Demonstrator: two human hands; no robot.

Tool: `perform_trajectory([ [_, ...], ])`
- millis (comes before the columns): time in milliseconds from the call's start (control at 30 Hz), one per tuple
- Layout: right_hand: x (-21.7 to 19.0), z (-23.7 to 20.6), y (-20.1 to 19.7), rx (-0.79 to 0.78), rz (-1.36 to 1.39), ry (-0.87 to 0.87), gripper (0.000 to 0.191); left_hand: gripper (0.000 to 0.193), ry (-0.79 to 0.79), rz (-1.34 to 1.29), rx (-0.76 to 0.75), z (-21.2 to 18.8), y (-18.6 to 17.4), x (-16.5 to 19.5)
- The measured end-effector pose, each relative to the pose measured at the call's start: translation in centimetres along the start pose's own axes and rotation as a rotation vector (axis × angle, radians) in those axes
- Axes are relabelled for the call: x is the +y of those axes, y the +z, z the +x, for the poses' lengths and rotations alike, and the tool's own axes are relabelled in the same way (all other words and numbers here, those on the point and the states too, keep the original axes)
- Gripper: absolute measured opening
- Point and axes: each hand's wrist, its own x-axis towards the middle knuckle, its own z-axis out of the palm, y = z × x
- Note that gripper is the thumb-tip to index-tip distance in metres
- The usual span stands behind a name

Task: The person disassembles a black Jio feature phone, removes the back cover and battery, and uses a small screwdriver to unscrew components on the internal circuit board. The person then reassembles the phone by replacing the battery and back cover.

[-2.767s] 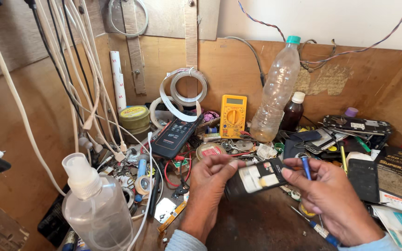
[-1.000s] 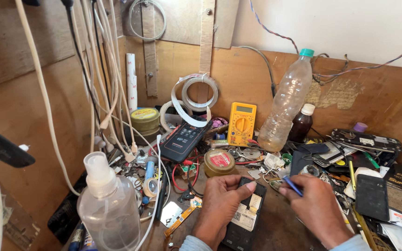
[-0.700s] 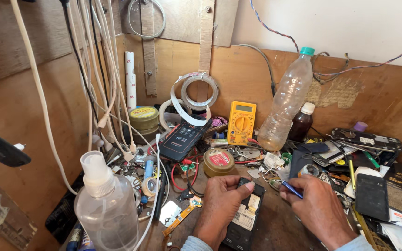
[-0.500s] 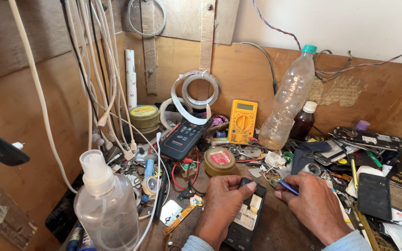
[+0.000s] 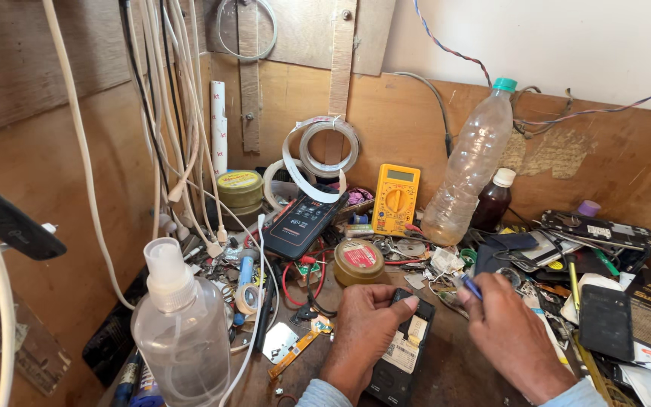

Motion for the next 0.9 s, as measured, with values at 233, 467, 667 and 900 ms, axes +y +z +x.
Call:
perform_trajectory([
  [233, 0.4, 1.0, 0.3, 0.134, 0.322, -0.174, 0.04, 0.022, 0.021, 0.035, -0.007, -0.1, 0.2, 0.0],
  [467, -1.2, 1.7, 1.5, -0.066, 0.724, -0.179, 0.033, 0.023, 0.017, 0.081, 0.009, -0.3, 0.4, 0.2],
  [667, -2.1, 2.2, 1.8, -0.149, 0.724, -0.244, 0.027, 0.022, 0.016, 0.039, 0.003, -0.1, 0.6, 0.0],
  [900, -2.5, 2.4, 1.9, -0.213, 0.717, -0.19, 0.023, 0.02, 0.041, 0.072, -0.006, -0.4, 0.6, 0.2],
])
